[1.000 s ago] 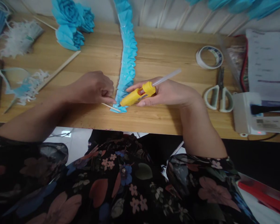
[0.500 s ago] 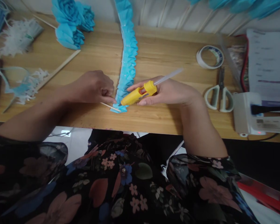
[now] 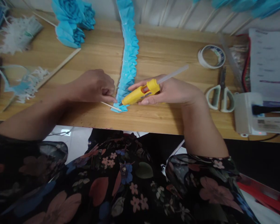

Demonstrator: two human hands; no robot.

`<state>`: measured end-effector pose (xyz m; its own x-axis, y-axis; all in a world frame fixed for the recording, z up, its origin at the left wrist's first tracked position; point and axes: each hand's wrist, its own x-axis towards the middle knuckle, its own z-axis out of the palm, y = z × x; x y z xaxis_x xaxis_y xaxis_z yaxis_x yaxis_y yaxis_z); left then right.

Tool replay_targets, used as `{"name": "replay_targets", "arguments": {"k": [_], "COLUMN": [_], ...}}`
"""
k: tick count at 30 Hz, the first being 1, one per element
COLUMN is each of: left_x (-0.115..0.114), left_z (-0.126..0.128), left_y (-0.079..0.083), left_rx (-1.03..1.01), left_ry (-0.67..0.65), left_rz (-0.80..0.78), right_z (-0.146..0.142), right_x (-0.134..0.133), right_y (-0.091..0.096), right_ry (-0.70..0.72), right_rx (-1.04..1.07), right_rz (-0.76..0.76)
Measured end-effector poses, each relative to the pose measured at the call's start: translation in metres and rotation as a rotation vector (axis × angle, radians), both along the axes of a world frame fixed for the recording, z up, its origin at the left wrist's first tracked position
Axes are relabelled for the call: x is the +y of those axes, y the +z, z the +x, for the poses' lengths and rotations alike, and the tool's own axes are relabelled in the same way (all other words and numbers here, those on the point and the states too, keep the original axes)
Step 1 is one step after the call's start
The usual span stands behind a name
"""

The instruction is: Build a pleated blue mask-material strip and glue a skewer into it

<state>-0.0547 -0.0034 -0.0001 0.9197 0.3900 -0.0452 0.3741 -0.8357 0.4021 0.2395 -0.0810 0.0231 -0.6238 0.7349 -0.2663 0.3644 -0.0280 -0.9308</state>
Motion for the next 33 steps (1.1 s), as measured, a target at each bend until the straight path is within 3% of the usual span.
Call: {"name": "replay_targets", "arguments": {"k": [5,20,26,33], "left_x": [0.000,0.000,-0.002,0.000], "left_z": [0.000,-0.001,0.000,0.000], "left_y": [0.001,0.002,0.003,0.002], "left_rx": [0.004,0.029,0.024,0.003], "left_ry": [0.002,0.001,0.002,-0.013], "left_rz": [-0.021,-0.028,-0.014,-0.016], "right_z": [0.001,0.007,0.005,0.001], "right_x": [0.003,0.001,-0.003,0.001], "right_y": [-0.008,-0.001,0.006,-0.007], "right_ry": [0.036,0.000,-0.065,-0.011], "right_rx": [-0.014,-0.066,0.027,-0.022], "right_rz": [0.026,0.015,-0.043,0.007]}}
